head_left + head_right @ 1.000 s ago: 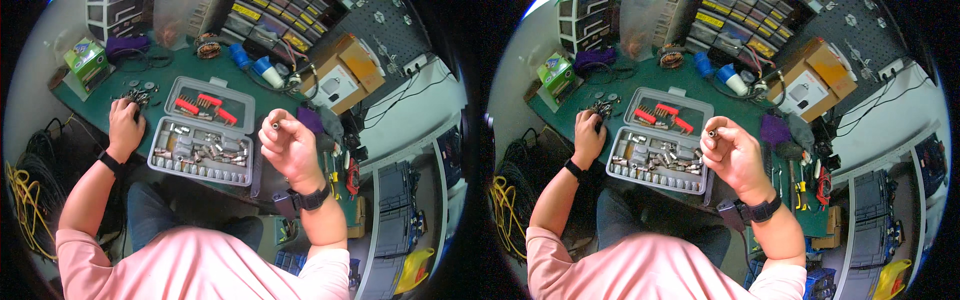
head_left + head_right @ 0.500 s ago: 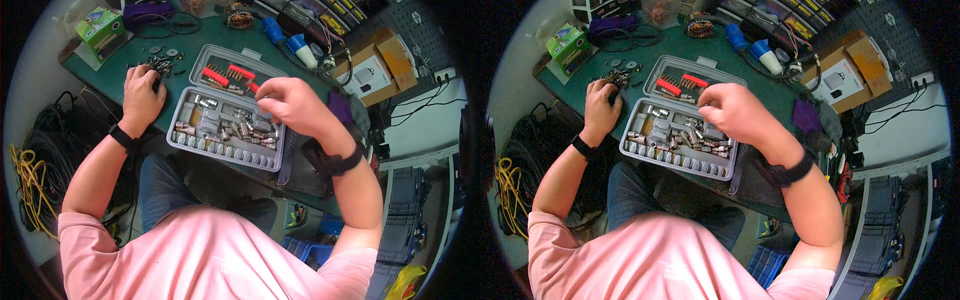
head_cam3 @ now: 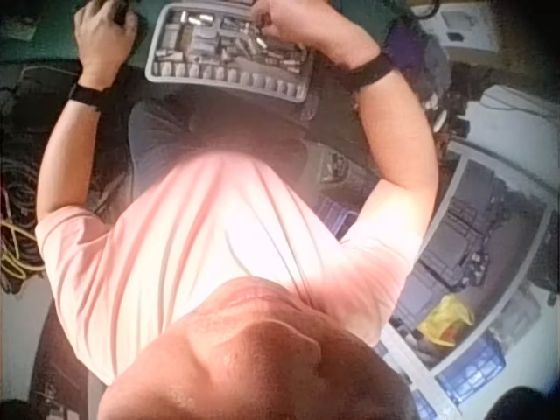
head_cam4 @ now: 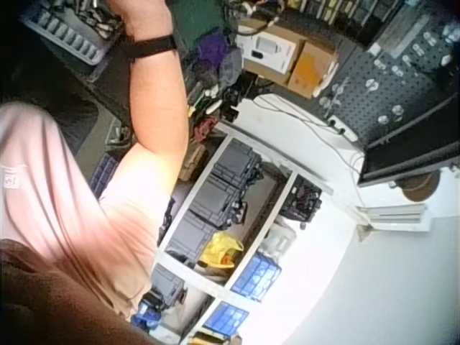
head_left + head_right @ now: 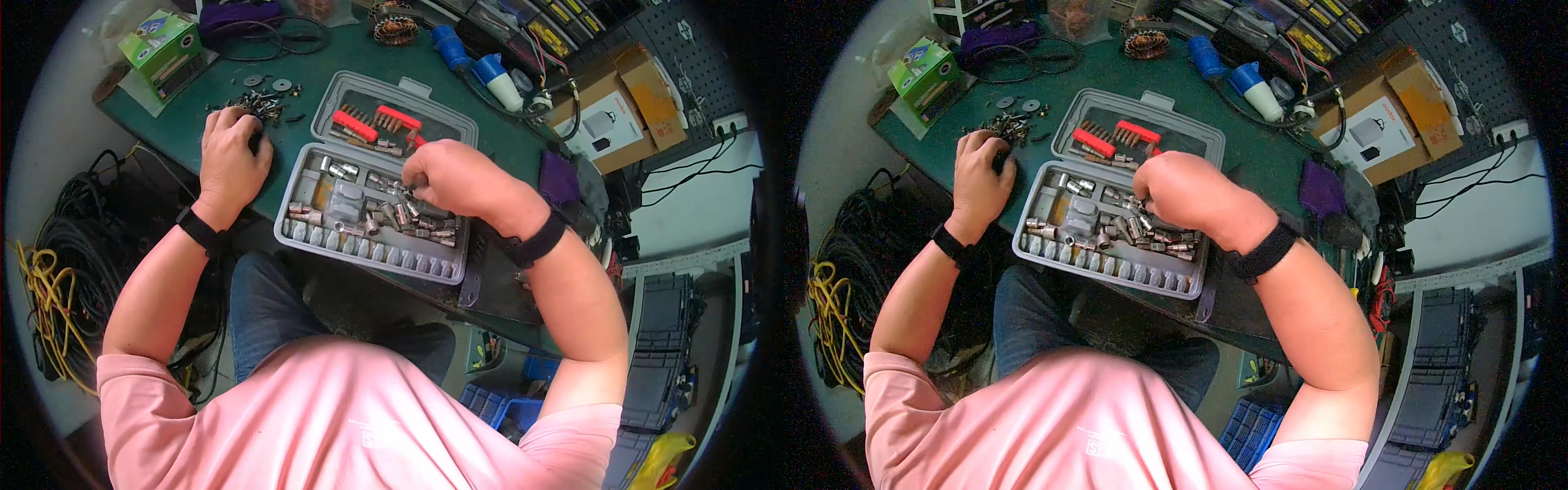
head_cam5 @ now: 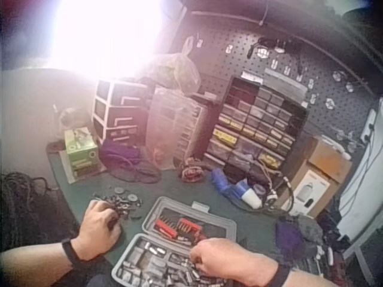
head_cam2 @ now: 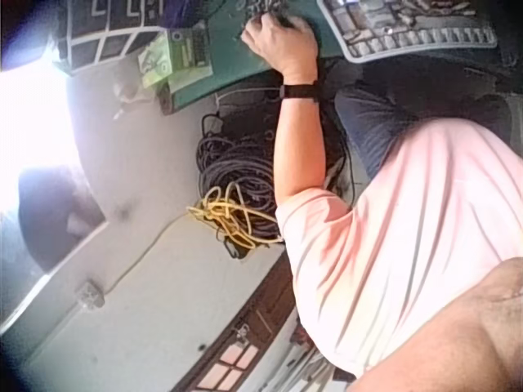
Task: The person selects a socket from a tool kit and attaches it to a yellow-handled ratchet. They then use the ratchet to tighten a screw on a small electronic component mounted on a black plastic casing. The person handles the casing and the tool throughout the process.
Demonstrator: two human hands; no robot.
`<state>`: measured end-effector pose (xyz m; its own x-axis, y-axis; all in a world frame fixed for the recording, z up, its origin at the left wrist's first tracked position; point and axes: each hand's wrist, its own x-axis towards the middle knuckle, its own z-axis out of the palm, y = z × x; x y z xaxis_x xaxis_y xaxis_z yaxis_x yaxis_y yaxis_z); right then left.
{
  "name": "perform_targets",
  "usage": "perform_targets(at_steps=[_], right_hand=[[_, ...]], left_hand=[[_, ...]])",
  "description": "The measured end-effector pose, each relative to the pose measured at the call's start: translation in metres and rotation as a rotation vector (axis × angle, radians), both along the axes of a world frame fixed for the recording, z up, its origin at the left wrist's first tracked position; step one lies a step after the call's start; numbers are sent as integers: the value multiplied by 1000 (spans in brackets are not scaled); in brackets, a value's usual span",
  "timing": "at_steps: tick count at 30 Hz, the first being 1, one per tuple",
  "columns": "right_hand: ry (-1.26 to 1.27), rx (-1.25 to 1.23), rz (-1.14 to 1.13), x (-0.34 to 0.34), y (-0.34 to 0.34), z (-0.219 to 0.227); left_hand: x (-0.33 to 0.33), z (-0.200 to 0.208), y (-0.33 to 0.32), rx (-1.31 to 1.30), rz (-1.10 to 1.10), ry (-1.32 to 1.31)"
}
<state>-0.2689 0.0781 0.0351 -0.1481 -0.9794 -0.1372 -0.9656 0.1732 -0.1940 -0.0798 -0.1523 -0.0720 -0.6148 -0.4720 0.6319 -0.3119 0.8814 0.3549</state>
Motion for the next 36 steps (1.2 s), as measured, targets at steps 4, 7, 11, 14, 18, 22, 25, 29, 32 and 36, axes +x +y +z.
perform_targets(at_steps=[4, 7, 11, 14, 18, 22, 25, 29, 32, 36], right_hand=[[9, -18, 48, -3, 1, -12], [23, 37, 33, -1, -4, -12], [-168, -63, -35, 0, 1, -13], [-459, -143, -180, -2, 9, 1], [-963, -227, -437, -7, 33, 26], [-1492, -417, -409, -8, 63, 35], [-1700, -560, -316, -1, 84, 35], [-1782, -823, -241, 27, 110, 43], [-1890, -901, -243, 39, 123, 46], [-1861, -918, -462, 43, 140, 39]], left_hand=[[-2, 1, 1, -7, -10, 23], [-1, -1, 0, -7, 0, 19], [-1, 1, 1, 2, 5, 10], [-1, 0, 0, 3, -2, 15], [0, 0, 1, 9, -7, 24], [-1, 1, 2, -6, -5, 33], [-2, 0, 2, -30, -3, 62], [-4, 1, 4, -12, -8, 56], [-2, 0, 3, -21, 11, 26], [-2, -2, 2, -36, 14, 33]])
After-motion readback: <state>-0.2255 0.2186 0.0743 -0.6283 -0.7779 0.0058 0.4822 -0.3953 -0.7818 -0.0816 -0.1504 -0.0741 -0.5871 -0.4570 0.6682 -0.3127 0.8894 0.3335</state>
